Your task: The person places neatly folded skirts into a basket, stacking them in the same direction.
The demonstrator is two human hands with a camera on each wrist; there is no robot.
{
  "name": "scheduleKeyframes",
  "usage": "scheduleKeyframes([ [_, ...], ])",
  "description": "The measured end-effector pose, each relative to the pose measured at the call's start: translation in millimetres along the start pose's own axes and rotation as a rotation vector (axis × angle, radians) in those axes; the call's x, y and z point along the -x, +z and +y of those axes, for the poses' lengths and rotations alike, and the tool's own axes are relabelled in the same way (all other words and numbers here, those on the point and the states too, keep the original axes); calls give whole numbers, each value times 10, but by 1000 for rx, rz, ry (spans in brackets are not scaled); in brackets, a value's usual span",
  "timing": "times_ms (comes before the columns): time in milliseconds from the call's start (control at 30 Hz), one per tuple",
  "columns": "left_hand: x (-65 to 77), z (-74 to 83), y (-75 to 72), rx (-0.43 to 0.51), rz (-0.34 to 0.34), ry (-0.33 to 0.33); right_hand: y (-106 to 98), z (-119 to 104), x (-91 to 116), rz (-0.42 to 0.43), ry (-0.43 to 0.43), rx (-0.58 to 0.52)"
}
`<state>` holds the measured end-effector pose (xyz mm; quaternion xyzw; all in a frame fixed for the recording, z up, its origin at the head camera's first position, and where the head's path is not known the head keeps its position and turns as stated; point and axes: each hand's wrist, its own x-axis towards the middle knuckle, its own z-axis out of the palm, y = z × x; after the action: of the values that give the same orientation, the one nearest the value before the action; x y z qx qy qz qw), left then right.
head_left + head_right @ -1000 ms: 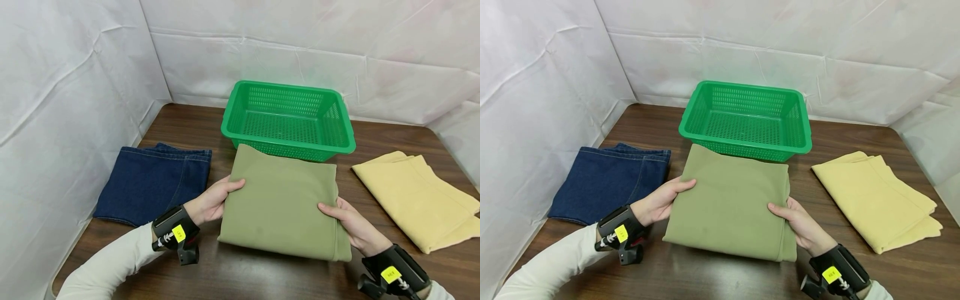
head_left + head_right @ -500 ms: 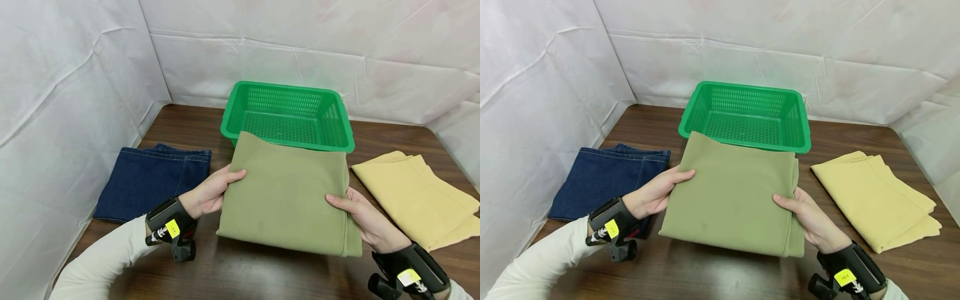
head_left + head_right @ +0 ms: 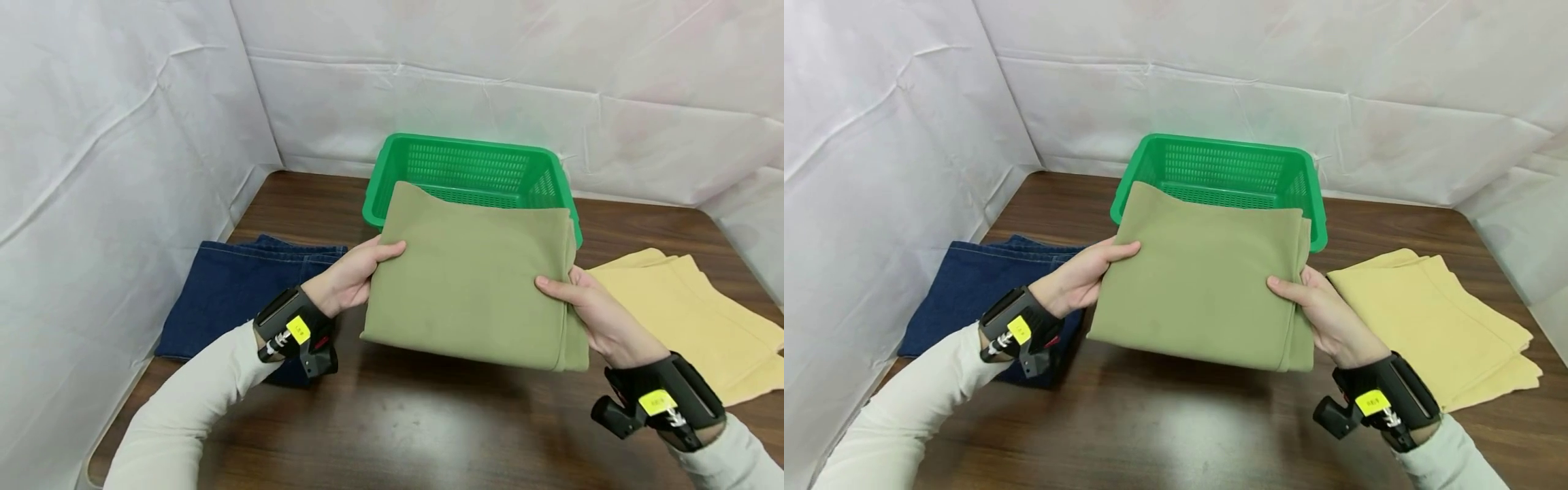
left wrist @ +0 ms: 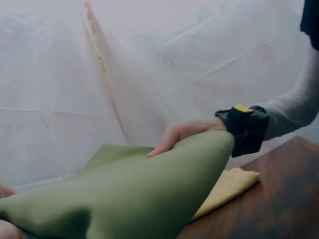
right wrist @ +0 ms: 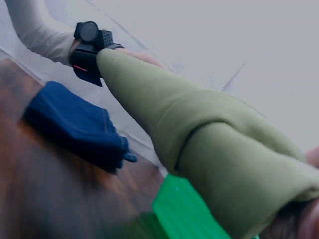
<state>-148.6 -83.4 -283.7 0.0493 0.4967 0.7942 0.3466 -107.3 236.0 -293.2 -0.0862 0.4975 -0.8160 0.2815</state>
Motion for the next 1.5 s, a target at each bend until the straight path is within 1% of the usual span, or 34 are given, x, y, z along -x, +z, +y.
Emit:
scheduleKeyframes([
  [233, -242, 134, -50, -7, 24, 16, -87, -122, -188, 38, -20, 4],
  [400, -442, 223, -113, 6, 29, 24, -166, -204, -344, 61, -34, 36],
  [500, -551, 273, -144, 22, 48, 21, -208, -254, -420, 80, -34, 56],
  [667, -688, 361, -151, 28, 81, 28, -295, -342, -517, 66, -39, 73],
  [833, -815, 445, -171, 19, 107, 21, -375, -432, -640, 55, -17, 93],
  [1000, -957, 522, -214, 37, 136, -1, -422, -527, -762, 108, -2, 118],
  [1167, -1059, 592, -256, 85, 139, -25, -445, -589, -866, 199, 25, 224],
  [1400, -1139, 672, -303, 141, 161, -85, -489, -625, -969, 213, 33, 243],
  [1500, -1181, 687, -325, 136, 183, -98, -515, -631, -1001, 215, 35, 247],
])
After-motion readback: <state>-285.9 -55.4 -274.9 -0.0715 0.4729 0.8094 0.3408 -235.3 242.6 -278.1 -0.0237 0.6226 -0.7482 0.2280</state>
